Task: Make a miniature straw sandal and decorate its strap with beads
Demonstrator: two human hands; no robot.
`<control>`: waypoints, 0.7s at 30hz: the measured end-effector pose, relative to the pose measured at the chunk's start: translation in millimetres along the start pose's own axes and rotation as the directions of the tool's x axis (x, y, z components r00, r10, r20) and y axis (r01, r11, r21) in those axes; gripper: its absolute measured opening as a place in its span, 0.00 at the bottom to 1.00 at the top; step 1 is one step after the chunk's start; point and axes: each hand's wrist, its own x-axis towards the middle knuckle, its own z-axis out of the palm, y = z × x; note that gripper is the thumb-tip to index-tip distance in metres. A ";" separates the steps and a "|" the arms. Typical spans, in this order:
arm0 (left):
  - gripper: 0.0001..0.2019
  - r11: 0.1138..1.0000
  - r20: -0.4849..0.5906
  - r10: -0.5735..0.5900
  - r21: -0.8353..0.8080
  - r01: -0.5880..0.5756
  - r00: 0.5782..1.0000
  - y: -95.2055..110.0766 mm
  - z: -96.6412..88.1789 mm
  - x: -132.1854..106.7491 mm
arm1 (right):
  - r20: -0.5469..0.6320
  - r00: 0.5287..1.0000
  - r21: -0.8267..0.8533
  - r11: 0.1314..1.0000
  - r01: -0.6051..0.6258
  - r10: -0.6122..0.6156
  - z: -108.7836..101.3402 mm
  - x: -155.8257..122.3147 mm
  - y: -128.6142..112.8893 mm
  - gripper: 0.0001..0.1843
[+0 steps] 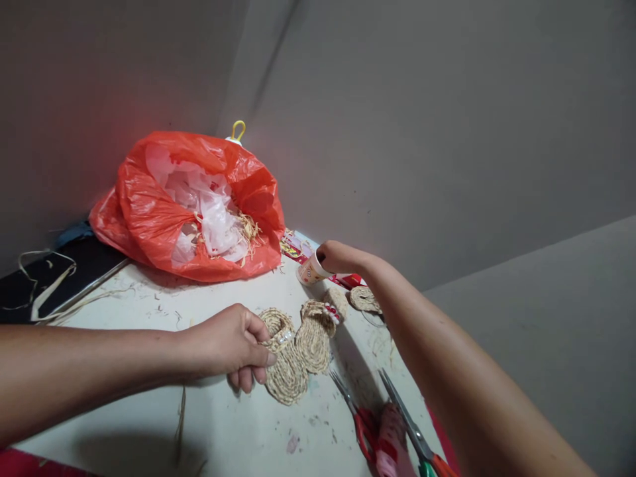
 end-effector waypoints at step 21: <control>0.13 1.000 -0.003 -0.016 0.015 0.016 1.000 0.5 0.8 -0.5 | -0.034 0.999 0.026 0.999 -0.025 0.026 -0.3 -5.6 -1.0 0.17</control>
